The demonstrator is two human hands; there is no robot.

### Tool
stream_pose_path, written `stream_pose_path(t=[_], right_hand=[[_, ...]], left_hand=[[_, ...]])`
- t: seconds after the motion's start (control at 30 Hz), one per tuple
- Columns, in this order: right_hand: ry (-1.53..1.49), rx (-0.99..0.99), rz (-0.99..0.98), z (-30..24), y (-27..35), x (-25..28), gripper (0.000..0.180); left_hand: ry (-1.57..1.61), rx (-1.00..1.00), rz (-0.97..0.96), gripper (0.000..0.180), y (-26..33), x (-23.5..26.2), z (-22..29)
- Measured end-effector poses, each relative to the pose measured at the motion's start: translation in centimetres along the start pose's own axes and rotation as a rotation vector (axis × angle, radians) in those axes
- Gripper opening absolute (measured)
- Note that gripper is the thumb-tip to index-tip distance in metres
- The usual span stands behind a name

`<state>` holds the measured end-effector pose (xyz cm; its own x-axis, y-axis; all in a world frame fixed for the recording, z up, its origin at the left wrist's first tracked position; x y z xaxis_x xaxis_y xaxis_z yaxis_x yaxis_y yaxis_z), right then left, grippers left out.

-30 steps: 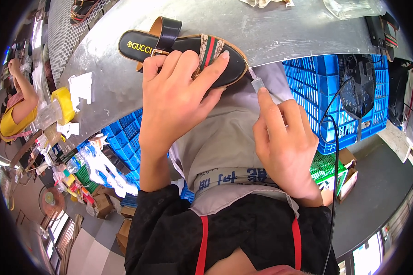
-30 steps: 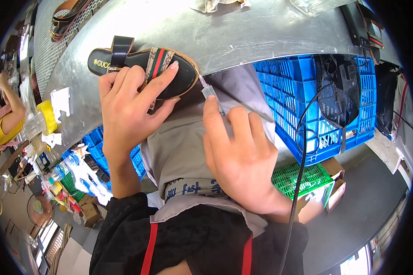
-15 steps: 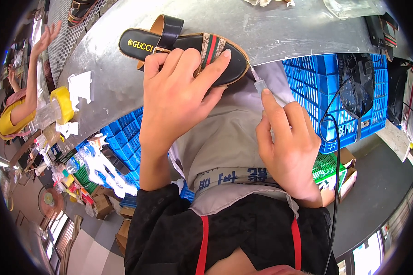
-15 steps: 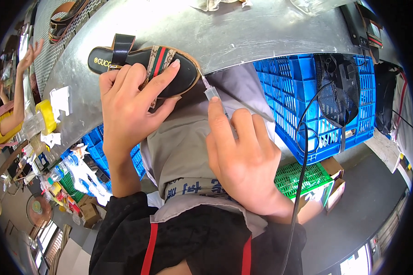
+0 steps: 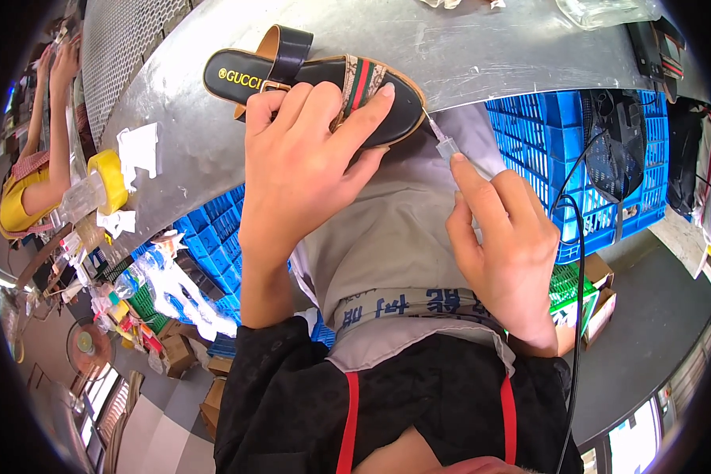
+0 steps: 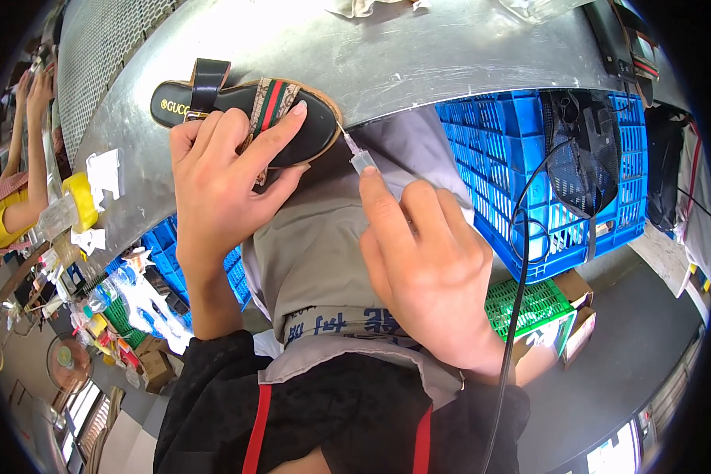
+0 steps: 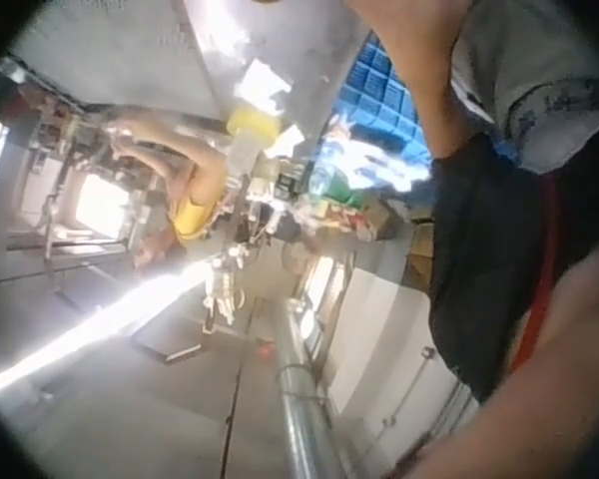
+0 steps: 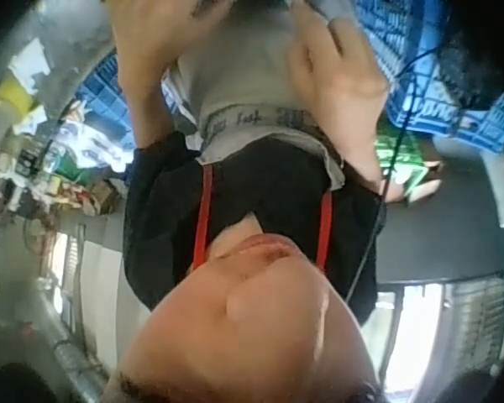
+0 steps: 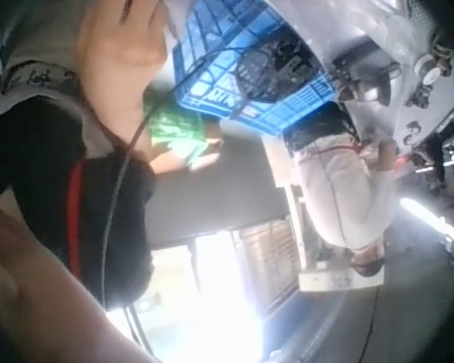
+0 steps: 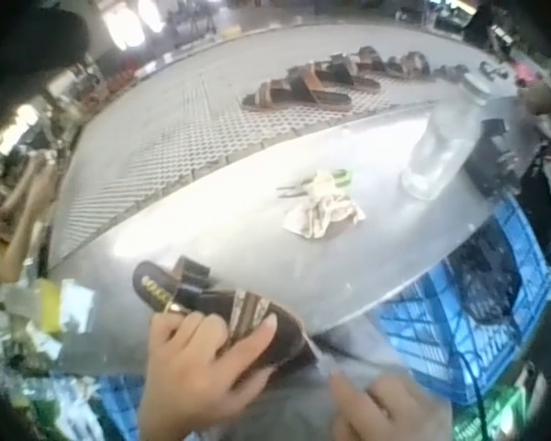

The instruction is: Applying adhesive to sandals using a syringe and wiping them with a cloth.

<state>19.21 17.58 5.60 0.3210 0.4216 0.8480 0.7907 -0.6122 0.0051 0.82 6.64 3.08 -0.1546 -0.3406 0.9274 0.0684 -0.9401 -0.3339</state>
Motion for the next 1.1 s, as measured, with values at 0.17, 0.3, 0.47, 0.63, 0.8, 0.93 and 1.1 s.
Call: stream_pose_path(t=[0.17,0.3,0.47,0.63,0.8,0.93,1.1], right_hand=[[-0.001,0.008,0.002,0.1,-0.1,0.1,0.045],[0.003,0.021,-0.001,0.2,-0.1,0.2,0.045],[-0.008,0.026,0.0,0.3,-0.2,0.3,0.045],[-0.051,0.022,-0.006,0.4,-0.3,0.5,0.045],[-0.057,0.016,-0.018,0.4,-0.3,0.8,0.044],[-0.069,0.009,-0.043,0.3,-0.3,1.1,0.043],[-0.067,0.006,-0.051,0.2,-0.3,1.2,0.043]], left_hand=[[0.004,0.002,0.002,0.058,0.0,0.0,0.0],[0.002,0.002,-0.009,0.058,0.0,0.1,0.0],[0.004,0.007,-0.019,0.059,0.0,0.1,0.1],[0.0,-0.001,-0.015,0.059,-0.1,0.1,0.1],[0.004,0.002,-0.017,0.06,-0.1,0.1,0.0],[0.004,-0.002,-0.011,0.06,-0.1,0.1,0.0],[0.004,0.0,-0.01,0.06,-0.1,0.1,0.0]])
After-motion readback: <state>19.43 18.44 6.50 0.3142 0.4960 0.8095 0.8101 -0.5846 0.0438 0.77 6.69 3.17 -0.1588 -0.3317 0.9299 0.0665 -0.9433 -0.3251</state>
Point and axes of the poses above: each hand's wrist, its own y-axis away from the middle knuckle, its own x-axis out of the back of the hand, z = x × y, the point moved 2 cm from there along -y, towards the middle knuckle, and after that the axes turned 11 degrees about -x, right-handed, at the moved point
